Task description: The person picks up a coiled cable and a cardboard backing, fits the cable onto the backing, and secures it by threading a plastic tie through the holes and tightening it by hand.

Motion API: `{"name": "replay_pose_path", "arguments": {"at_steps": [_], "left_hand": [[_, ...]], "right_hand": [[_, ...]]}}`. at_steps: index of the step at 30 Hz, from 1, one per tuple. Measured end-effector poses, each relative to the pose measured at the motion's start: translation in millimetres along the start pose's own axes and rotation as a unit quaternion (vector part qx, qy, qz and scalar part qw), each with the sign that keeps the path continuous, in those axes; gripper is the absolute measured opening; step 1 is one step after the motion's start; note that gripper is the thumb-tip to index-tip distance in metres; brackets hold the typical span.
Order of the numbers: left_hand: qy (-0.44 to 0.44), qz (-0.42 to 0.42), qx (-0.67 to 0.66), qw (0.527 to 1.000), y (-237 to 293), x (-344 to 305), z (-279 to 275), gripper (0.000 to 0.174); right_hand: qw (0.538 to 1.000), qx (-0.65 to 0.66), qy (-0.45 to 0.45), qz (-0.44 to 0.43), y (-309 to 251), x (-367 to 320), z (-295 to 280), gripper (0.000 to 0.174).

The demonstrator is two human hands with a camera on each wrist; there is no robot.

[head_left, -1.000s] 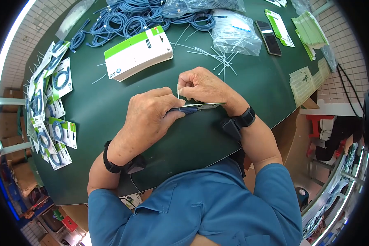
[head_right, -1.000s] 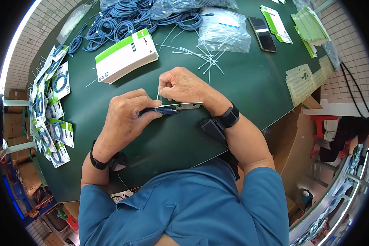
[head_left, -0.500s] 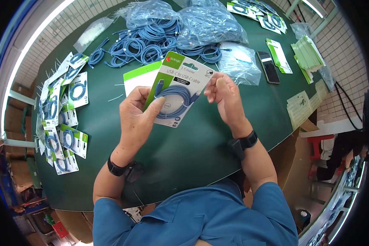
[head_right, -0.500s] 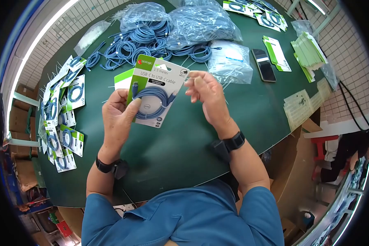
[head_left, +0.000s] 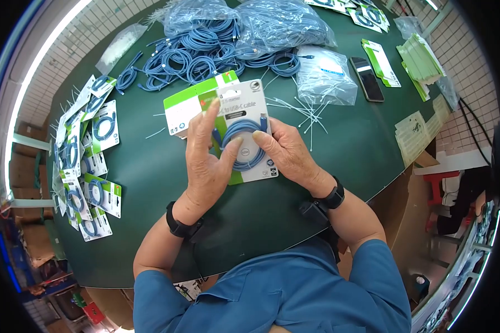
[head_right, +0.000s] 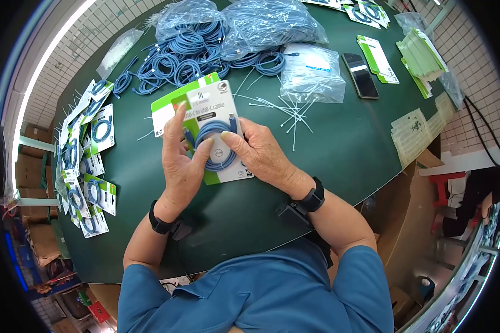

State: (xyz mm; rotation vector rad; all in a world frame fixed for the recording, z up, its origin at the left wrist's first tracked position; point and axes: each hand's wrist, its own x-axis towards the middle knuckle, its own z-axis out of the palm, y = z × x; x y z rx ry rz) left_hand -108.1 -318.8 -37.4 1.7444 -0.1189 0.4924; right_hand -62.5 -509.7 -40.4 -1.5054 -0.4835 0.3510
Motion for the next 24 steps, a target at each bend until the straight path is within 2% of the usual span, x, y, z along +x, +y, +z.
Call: {"name": "replay_pose_path", "arguments": {"at_steps": [3,7,12,16,20,24], "left_hand": [[-0.051,0.125,0.124,0.983,-4.7,5.7,-0.9,0.057],[-0.101,0.083,0.078,0.988,-14.2,6.0,-4.0,0.051],[-0.118,0.012,0.047,0.992,-16.1,4.2,-1.6,0.041],[-0.103,0.061,0.129,0.984,-19.8,3.9,0.1,0.032],[-0.073,0.076,0.109,0.988,-25.3,3.3,5.3,0.021],[-0.036,0.098,0.065,0.992,-26.6,2.3,7.2,0.018]], "right_hand": [[0.999,-0.019,-0.008,-0.027,2.3,0.0,0.4,0.037],[0.998,-0.038,-0.032,-0.046,6.3,1.2,-3.4,0.039],[0.996,-0.047,-0.051,-0.049,7.8,1.8,-5.5,0.042],[0.997,-0.051,-0.03,-0.056,13.0,0.4,-2.2,0.042],[0.991,-0.109,-0.018,-0.081,11.8,0.6,-0.7,0.042],[0.998,-0.052,-0.009,-0.036,7.2,-1.4,1.0,0.042]]}}
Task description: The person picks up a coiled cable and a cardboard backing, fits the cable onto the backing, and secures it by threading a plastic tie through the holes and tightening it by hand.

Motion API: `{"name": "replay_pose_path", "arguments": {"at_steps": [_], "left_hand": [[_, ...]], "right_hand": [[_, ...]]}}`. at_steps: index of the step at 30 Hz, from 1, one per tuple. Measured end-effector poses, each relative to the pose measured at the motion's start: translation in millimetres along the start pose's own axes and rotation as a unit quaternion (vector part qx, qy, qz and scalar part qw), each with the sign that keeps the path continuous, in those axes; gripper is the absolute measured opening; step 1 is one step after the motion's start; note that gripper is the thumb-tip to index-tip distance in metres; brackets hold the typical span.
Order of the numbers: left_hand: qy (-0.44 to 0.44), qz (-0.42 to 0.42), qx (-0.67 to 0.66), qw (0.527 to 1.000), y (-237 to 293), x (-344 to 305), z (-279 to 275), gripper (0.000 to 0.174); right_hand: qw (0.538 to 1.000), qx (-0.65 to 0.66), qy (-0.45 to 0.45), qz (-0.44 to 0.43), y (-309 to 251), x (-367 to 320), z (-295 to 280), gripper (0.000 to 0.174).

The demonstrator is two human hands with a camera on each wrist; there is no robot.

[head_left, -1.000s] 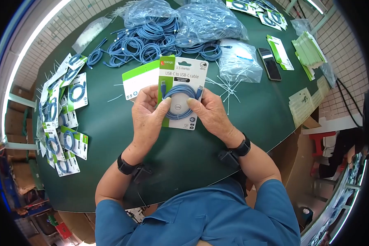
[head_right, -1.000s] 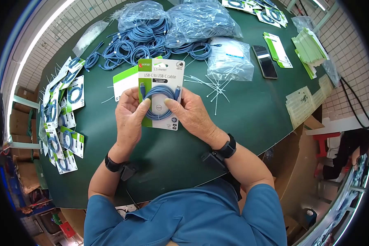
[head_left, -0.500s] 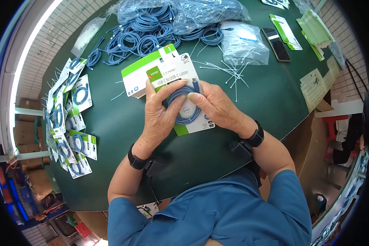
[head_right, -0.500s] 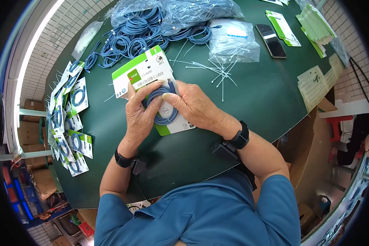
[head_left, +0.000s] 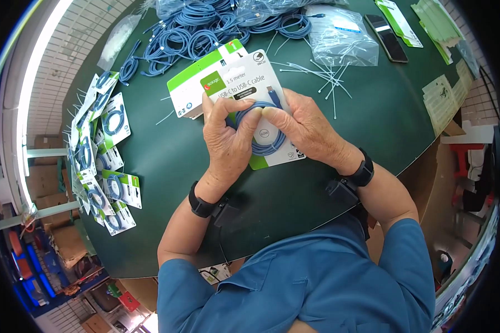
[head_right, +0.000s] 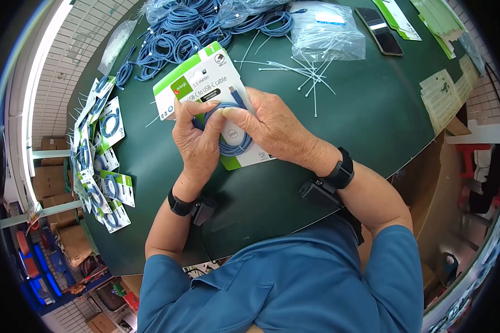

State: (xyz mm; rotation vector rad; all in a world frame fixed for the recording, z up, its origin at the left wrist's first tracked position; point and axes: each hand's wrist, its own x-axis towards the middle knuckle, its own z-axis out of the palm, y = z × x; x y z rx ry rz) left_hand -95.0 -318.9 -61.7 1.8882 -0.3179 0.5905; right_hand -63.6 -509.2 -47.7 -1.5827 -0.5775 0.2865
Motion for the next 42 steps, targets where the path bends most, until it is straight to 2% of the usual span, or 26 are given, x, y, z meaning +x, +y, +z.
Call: {"name": "replay_pose_path", "arguments": {"at_steps": [4,7,11,15,19,21,23,28,32,36,39,42], "left_hand": [[-0.008,-0.035,-0.013,0.999,2.4,0.7,-2.2,0.02],[-0.014,-0.074,-0.05,0.996,5.2,-1.0,-3.8,0.023],[-0.018,-0.063,-0.045,0.997,18.2,1.8,1.1,0.027],[-0.029,-0.045,-0.047,0.997,-3.3,-6.9,1.1,0.031],[-0.008,-0.028,0.002,1.0,0.1,-6.5,-0.1,0.026],[0.004,-0.048,-0.005,0.999,1.5,-8.0,2.5,0.024],[-0.003,-0.078,-0.003,0.997,2.2,-9.6,3.3,0.021],[0.026,-0.079,-0.051,0.995,7.3,-9.5,7.8,0.019],[-0.004,-0.096,-0.086,0.992,6.1,-8.0,5.1,0.019],[0.011,-0.088,-0.11,0.99,8.8,-10.0,9.8,0.019],[-0.008,-0.146,-0.143,0.979,9.3,-11.3,9.0,0.018],[0.003,-0.13,-0.096,0.987,5.5,-13.9,9.6,0.019]], "right_hand": [[0.997,0.067,-0.001,0.04,-5.2,-2.0,-0.3,0.042],[0.998,0.048,-0.004,0.032,-8.3,-2.3,-1.6,0.042],[0.999,0.042,-0.001,0.03,-10.1,1.1,-5.8,0.039],[0.999,0.042,0.013,0.018,-4.7,-0.8,4.2,0.037],[0.999,0.021,0.007,0.026,-2.1,0.1,5.4,0.041],[0.999,0.009,-0.006,0.035,-2.6,0.0,4.0,0.043],[0.999,0.015,0.009,0.042,-3.8,-0.6,4.2,0.041],[0.997,0.029,0.052,0.048,-2.9,-1.2,7.1,0.039],[0.996,0.031,0.059,0.056,-3.4,-0.1,4.9,0.038],[0.996,0.036,0.077,0.04,-1.9,1.1,1.2,0.037],[0.995,0.026,0.083,0.042,2.1,-0.1,2.3,0.036],[0.996,0.022,0.078,0.046,1.9,-0.9,2.8,0.036]]}}
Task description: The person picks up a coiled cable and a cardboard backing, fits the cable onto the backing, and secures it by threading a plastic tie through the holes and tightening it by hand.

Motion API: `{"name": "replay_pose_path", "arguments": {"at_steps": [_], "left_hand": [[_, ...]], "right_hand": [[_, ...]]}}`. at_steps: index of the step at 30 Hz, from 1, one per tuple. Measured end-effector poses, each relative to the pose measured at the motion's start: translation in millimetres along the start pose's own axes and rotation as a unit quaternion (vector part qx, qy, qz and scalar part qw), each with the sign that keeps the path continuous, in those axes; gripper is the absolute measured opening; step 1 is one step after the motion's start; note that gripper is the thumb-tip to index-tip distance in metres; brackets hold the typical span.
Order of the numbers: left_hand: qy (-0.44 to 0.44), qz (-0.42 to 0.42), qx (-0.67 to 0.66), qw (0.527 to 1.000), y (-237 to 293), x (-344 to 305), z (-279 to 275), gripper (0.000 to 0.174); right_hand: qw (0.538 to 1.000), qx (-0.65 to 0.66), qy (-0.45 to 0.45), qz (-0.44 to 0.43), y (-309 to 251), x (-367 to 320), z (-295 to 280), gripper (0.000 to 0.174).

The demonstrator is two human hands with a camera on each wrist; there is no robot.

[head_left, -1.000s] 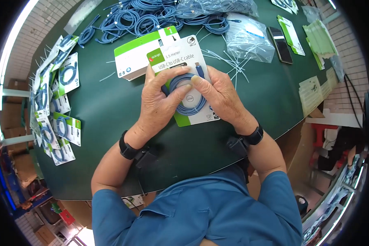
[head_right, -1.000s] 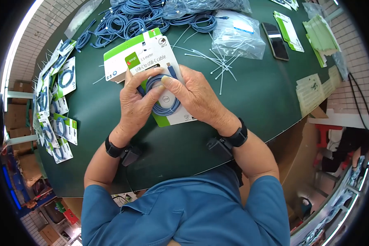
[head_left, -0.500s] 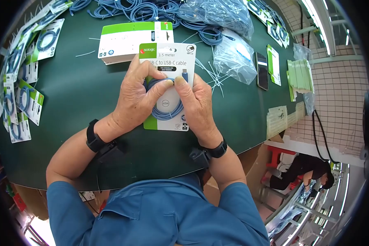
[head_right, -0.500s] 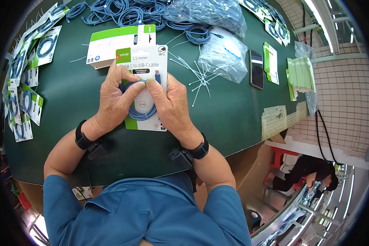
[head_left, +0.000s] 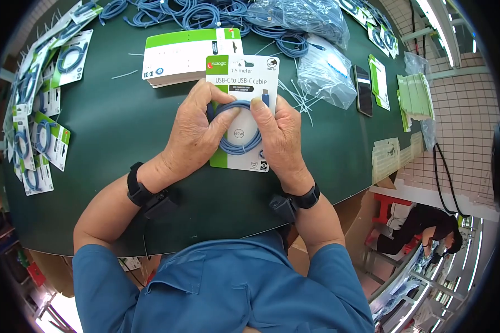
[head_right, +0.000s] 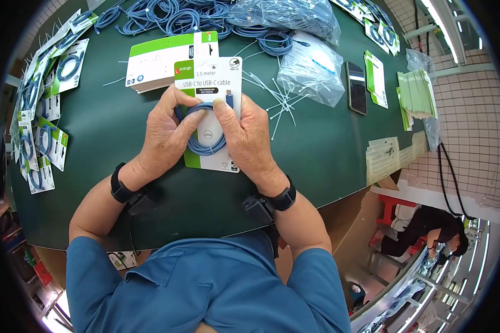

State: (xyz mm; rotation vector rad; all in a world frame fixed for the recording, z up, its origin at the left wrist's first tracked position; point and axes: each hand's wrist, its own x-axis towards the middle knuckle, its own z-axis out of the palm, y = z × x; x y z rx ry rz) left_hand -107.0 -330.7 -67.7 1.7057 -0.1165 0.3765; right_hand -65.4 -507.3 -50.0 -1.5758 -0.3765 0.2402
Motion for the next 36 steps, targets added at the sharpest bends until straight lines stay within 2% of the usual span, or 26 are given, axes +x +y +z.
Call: {"name": "replay_pose_path", "arguments": {"at_steps": [6,9,11,16,22,25,26,29,30,33,36], "left_hand": [[0.024,0.007,0.018,1.0,-10.3,-3.4,1.4,0.024],[0.046,0.041,-0.01,0.998,-14.3,-2.4,2.8,0.03],[0.044,0.022,-0.009,0.999,-13.3,-2.0,2.5,0.031],[0.047,-0.013,-0.018,0.999,-15.3,-3.6,3.2,0.031],[0.017,0.025,-0.024,0.999,-9.7,6.6,1.9,0.027],[0.104,-0.008,-0.152,0.983,12.1,1.8,13.2,0.039],[0.096,-0.005,-0.152,0.984,13.2,0.7,12.2,0.039],[0.023,-0.099,-0.204,0.974,11.2,-2.9,4.7,0.047],[0.017,-0.098,-0.202,0.974,12.4,-3.6,4.4,0.047],[-0.103,-0.16,-0.242,0.951,15.0,-5.5,3.0,0.04],[-0.146,-0.186,-0.244,0.94,14.0,-7.1,0.7,0.035]], "right_hand": [[0.998,0.041,-0.022,0.038,-5.4,1.1,-0.2,0.034],[0.998,0.044,-0.021,0.035,-4.3,1.7,-1.9,0.032],[0.998,0.048,-0.017,0.037,-3.7,1.5,0.4,0.031],[0.999,-0.034,0.004,-0.003,-3.5,-0.6,3.0,0.026],[0.996,-0.073,0.035,-0.031,2.2,5.9,-1.6,0.027],[0.997,-0.012,0.067,-0.035,3.8,11.9,-10.0,0.029],[0.996,0.019,0.08,-0.034,3.5,12.5,-12.7,0.031],[0.993,0.044,0.096,-0.057,1.9,11.2,-18.1,0.034],[0.991,0.055,0.099,-0.066,1.5,10.9,-18.8,0.035],[0.991,0.049,0.097,-0.081,0.8,10.1,-18.3,0.037],[0.992,0.05,0.087,-0.075,-0.5,7.9,-19.3,0.038]]}}
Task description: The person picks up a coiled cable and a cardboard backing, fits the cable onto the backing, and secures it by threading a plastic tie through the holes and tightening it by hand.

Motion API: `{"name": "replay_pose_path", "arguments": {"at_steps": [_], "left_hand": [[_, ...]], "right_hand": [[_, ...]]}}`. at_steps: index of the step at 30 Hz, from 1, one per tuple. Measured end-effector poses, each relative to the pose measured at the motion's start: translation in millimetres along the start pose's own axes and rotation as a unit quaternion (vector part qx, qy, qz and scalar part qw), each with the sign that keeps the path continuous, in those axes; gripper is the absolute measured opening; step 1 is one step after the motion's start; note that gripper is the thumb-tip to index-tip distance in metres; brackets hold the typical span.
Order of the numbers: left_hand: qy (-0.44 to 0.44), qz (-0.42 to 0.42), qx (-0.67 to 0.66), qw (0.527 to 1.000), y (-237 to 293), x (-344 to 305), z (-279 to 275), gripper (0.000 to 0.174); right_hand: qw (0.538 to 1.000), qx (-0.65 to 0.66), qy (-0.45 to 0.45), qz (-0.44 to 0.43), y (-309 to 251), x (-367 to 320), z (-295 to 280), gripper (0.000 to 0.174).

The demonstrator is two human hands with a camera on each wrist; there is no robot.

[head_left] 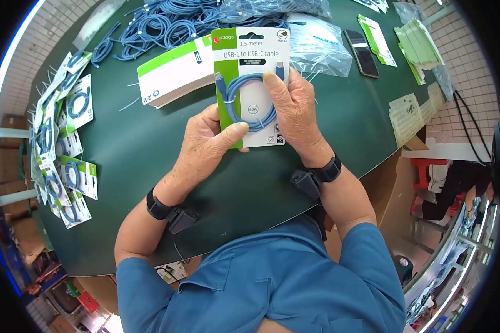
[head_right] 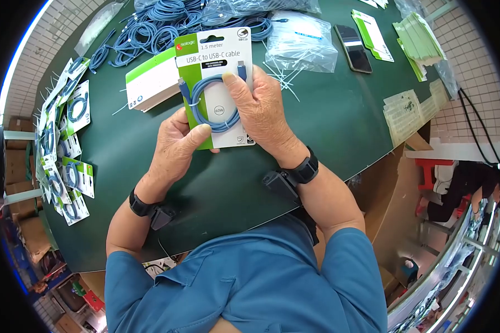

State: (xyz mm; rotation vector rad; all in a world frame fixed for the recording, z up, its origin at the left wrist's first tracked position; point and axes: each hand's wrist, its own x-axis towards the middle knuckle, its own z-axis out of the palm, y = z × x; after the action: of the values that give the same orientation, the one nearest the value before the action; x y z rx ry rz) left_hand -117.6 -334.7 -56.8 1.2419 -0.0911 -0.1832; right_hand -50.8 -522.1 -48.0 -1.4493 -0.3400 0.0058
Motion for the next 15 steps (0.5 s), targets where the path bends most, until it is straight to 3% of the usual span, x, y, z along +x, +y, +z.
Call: {"name": "replay_pose_path", "arguments": {"at_steps": [6,15], "left_hand": [[0.011,-0.004,0.017,1.0,-7.6,-3.5,2.8,0.028],[0.043,-0.015,-0.009,0.999,-7.4,-7.3,12.7,0.026]], "right_hand": [[0.999,0.021,-0.015,0.044,5.9,-0.5,-0.8,0.04],[0.999,0.015,-0.023,0.026,4.0,-1.5,1.3,0.04]]}}
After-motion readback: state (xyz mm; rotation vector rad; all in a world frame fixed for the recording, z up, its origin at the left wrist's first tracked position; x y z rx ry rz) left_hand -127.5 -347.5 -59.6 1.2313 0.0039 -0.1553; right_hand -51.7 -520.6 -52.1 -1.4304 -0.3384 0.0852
